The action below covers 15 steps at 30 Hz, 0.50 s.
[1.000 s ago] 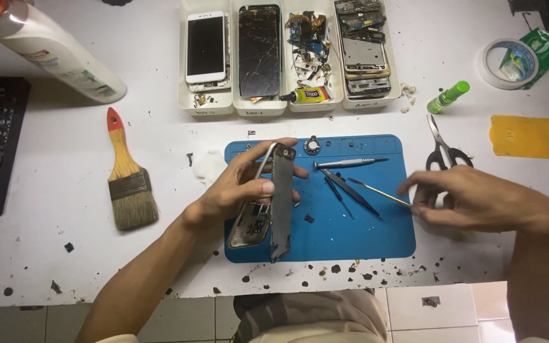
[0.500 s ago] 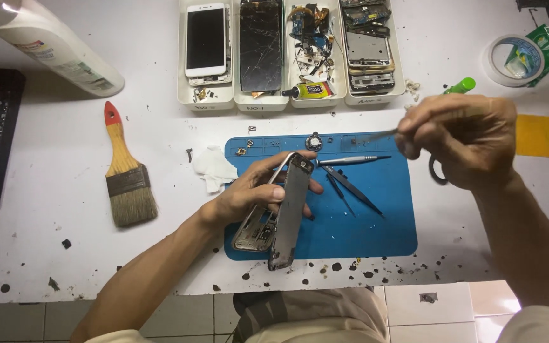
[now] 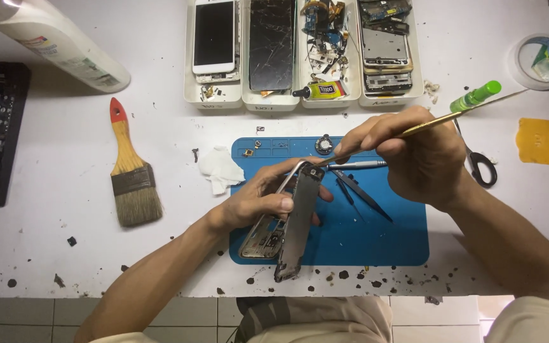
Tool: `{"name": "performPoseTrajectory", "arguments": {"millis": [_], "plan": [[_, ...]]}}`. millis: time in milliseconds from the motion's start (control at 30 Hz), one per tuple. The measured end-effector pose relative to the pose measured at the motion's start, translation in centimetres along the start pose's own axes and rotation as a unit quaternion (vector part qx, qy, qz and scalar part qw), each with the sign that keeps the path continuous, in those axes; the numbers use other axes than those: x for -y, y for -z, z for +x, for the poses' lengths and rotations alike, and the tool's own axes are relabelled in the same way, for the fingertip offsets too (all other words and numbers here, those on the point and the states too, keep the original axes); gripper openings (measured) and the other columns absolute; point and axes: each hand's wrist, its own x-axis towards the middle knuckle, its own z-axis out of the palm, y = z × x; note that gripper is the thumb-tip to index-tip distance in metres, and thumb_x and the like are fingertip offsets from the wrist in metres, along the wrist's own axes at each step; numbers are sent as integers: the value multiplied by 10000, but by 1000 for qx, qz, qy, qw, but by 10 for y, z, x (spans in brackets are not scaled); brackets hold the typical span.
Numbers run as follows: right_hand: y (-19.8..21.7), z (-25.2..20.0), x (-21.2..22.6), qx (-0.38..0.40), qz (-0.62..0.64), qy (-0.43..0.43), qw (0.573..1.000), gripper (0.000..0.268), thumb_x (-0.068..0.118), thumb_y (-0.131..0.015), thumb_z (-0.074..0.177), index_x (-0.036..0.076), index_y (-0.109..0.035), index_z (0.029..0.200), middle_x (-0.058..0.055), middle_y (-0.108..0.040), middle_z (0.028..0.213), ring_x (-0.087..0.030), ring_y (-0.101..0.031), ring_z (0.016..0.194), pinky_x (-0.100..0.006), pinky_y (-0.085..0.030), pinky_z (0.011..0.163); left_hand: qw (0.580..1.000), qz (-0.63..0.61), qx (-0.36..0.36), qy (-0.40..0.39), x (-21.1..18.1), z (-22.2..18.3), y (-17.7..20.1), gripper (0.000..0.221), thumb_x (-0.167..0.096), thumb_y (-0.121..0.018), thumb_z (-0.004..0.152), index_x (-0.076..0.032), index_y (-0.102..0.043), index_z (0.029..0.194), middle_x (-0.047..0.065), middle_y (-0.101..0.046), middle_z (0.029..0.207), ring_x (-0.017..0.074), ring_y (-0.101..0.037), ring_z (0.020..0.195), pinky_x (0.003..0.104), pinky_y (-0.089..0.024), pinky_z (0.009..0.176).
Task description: Disassembling a mobile phone by prying the internal frame from the screen assembly
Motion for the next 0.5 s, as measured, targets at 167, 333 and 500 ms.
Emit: {"name": "performPoseTrajectory", "arguments": {"millis": [167,333,500], "plan": [[0,5,3,35,-60,35,997,233,169,-406,1119,-23,-529,1165,-192,-722,1053,-306,-794,1030,-365,-721,918,1000,2,5,-5,1,0,1,804,-406,-696,949,-73,-324,1578,244,-654,1298,365,-738,1014,506,-641,903],[0,3,-1,38,-20,15,999,254,166,-411,1120,-25,-577,1150,-202,-720,1084,-316,-778,1061,-374,-700,968,1000,-1,-4,3,0,1,0,808,-399,-702,934,-72,-328,1571,255,-653,1287,368,-740,1007,506,-644,894],[1,0,-3,44,0,-23,999,296,198,-421,1129,12,-651,1150,-180,-734,1132,-283,-762,1105,-334,-637,1030,1000,7,-13,4,1,0,0,807,-391,-688,934,-71,-317,1575,249,-649,1294,366,-743,1009,473,-663,828]]}}
